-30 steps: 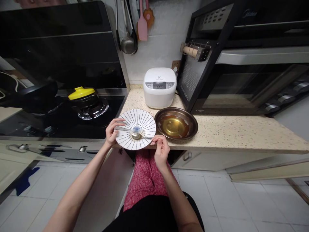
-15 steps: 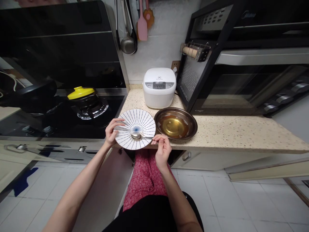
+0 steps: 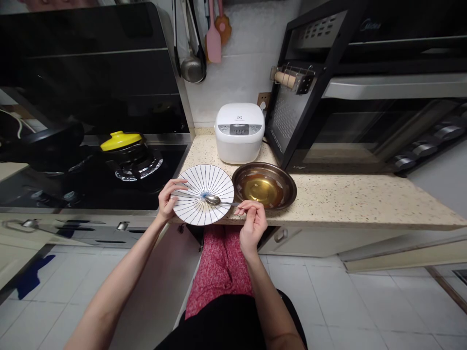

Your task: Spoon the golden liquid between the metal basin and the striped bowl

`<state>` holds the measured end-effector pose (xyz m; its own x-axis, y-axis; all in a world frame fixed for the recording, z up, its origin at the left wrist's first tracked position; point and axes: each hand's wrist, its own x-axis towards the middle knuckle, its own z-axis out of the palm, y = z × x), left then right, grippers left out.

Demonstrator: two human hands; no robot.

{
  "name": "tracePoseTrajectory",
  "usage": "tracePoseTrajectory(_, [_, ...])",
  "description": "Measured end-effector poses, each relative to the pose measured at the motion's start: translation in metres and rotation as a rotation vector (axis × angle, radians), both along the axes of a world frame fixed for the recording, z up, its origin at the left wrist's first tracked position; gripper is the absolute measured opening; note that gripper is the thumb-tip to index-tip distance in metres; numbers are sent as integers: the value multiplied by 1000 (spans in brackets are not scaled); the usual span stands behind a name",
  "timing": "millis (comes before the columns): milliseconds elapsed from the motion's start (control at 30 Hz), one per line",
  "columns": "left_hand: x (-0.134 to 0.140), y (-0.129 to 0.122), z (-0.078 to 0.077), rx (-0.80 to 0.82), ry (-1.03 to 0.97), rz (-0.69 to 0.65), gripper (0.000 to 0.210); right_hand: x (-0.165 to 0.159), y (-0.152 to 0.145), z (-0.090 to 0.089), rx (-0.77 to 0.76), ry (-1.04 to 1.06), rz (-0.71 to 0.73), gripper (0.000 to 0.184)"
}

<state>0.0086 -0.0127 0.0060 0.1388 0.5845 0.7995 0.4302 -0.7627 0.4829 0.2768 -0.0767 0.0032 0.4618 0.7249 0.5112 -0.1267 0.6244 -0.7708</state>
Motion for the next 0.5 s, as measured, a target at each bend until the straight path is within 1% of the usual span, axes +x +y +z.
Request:
tracePoseTrajectory(300, [0,1,-1,-5,-9,-12,40,10,2,8,42,36,-66,27])
tracePoseTrajectory(500, [0,1,0,6,-19,-30,40,15,4,18,47,10,-124,27])
